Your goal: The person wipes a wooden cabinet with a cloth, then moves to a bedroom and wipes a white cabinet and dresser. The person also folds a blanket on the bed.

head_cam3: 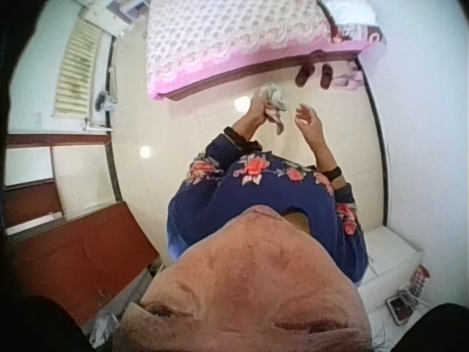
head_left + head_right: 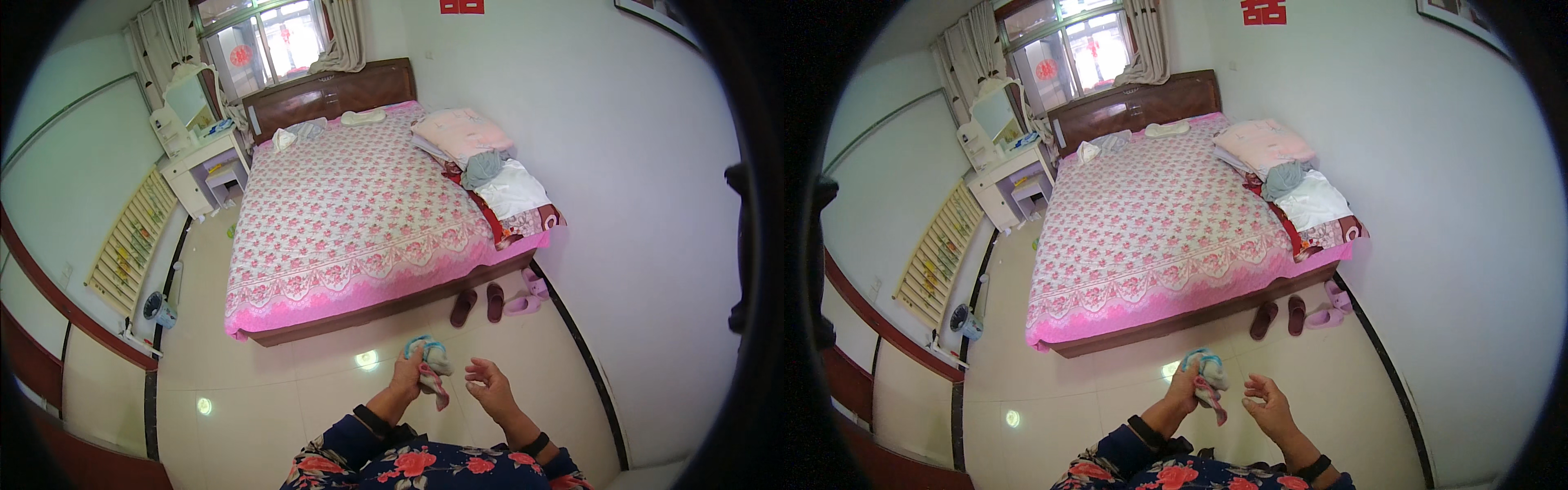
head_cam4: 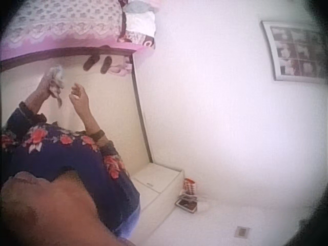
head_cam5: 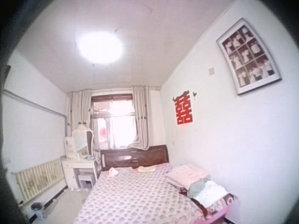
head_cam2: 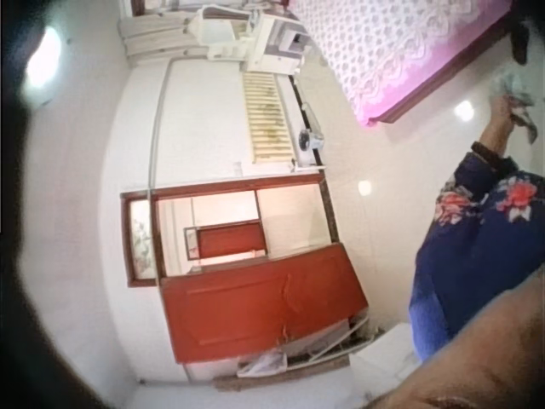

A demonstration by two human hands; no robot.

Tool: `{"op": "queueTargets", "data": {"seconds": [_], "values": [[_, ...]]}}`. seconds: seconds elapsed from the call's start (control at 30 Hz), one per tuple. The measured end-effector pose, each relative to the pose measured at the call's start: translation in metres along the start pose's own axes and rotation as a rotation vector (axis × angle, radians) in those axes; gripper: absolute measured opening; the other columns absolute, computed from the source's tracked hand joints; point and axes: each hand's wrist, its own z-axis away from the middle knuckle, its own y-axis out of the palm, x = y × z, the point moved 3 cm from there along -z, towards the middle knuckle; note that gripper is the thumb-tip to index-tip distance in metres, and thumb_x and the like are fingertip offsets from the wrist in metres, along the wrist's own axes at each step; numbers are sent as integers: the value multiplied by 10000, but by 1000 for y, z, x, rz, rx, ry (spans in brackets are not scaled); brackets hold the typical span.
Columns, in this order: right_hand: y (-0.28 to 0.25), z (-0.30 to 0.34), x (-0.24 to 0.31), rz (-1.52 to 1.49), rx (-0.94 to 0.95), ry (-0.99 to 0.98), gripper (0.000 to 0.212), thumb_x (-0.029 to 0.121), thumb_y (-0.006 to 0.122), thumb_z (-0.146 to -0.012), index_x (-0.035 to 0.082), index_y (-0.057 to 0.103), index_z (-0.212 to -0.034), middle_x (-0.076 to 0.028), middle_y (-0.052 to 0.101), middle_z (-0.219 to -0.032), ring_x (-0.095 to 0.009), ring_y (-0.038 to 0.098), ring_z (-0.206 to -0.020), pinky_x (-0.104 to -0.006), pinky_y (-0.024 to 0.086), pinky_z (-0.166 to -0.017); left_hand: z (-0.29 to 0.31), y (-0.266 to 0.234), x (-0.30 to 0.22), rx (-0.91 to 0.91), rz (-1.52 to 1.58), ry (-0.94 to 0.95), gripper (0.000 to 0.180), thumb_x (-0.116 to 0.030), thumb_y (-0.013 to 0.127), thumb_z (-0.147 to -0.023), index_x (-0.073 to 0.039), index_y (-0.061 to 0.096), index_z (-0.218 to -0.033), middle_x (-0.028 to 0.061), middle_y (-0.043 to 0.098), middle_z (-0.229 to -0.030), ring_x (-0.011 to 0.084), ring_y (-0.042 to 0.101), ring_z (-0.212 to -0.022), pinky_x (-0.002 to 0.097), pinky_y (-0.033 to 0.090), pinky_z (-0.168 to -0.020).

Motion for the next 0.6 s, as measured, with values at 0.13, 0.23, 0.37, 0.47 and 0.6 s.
{"op": "queueTargets", "data": {"seconds": [0.13,0.23,0.37,0.47,0.6], "values": [[7,-29,21,621,92,-424,683,143,674,-664,77,341,-1257,-202,361,-1231,-343,424,-1094,-368,402,-874,-7,29,9,78,-114,43,311,-300,478,-874,-89,444,-1100,75,539,-1006,199,543,-915,331,475,-727],[4,-62,25,562,62,-436,671,134,680,-654,74,361,-1242,-205,390,-1202,-363,429,-1080,-372,393,-879,-14,34,-7,243,172,-161,297,-329,431,-890,-116,459,-1094,59,535,-1029,194,535,-931,345,460,-758],[10,-101,22,138,169,-199,578,32,593,-674,56,396,-1217,-122,499,-1085,-208,533,-939,-279,444,-788,-14,7,-49,-42,-7,46,310,-239,469,-878,-131,431,-1165,68,511,-1096,206,511,-994,365,445,-795],[30,-123,21,-143,297,-92,528,12,549,-693,33,398,-1199,-80,498,-1057,-142,526,-890,-254,453,-761,-5,-13,-65,-34,30,95,374,-248,514,-854,-138,399,-1192,38,507,-1097,197,517,-979,370,455,-778],[67,-146,19,-611,433,117,480,20,554,-728,35,393,-1179,-80,494,-1070,-163,510,-947,-302,430,-838,20,-53,-75,-186,-15,51,442,-281,548,-835,-162,363,-1219,16,501,-1091,182,512,-978,395,444,-794]]}}
